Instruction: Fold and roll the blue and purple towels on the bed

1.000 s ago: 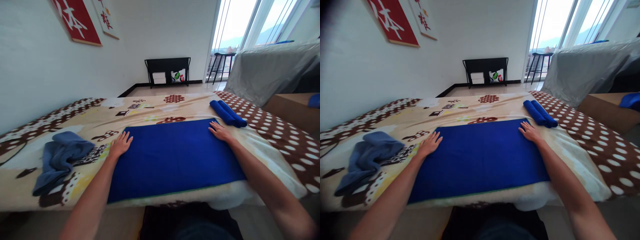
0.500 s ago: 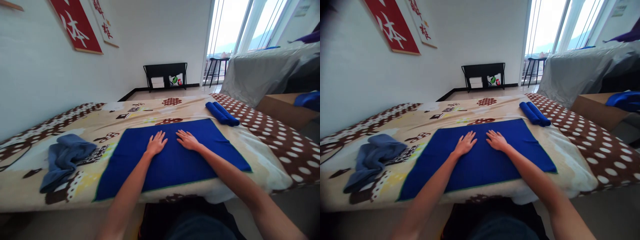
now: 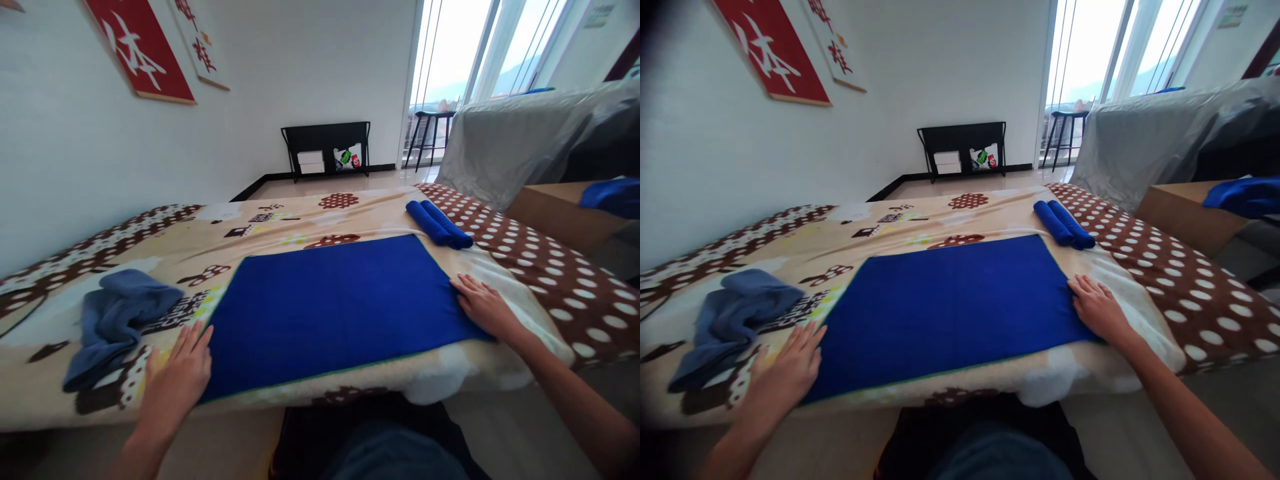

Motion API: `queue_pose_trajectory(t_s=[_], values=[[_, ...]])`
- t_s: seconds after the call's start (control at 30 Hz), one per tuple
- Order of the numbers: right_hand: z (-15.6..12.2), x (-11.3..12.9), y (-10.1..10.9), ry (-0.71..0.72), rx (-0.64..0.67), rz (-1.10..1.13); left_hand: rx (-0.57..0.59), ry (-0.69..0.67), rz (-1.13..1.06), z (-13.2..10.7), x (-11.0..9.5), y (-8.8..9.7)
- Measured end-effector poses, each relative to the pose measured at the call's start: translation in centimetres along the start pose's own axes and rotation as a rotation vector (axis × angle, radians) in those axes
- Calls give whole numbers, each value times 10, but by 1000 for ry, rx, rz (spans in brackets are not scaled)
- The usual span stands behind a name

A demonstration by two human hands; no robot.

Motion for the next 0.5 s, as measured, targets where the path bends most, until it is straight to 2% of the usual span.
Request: queue_pose_trajectory(t_s=[0.07,0.13,0.23,0.27,0.3,0.33,0.37,0.4,0.43,0.5], values=[[15,49,13,72,-44,18,11,-101,-54,3,-59,21],[36,116,19,181,-33,109,98,-212,-141,5,-133,35],[58,207,16,326,31,254,281,-362,-279,-3,-239,41],[61,226,13,361,47,289,327,-404,-313,-8,-264,39],[61,234,10,385,56,311,365,-446,-336,-14,-280,37],[57,233,8,391,58,317,386,-472,-349,-19,-286,33],[50,221,6,373,51,304,390,-478,-352,-24,-281,28],[40,201,4,331,39,275,379,-464,-346,-28,-267,22],[27,173,3,272,22,233,351,-426,-331,-30,-244,17],[-7,109,3,128,-20,138,259,-302,-286,-35,-182,7]])
Point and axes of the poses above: each hand's wrist, its own z-axis towards the middle knuckle, its own y-axis out of the back of the hand, x = y × z, the point moved 8 cm from there along z, towards the middle knuckle, and after that the axes turned 11 degrees about y, right-handed, at the moved point
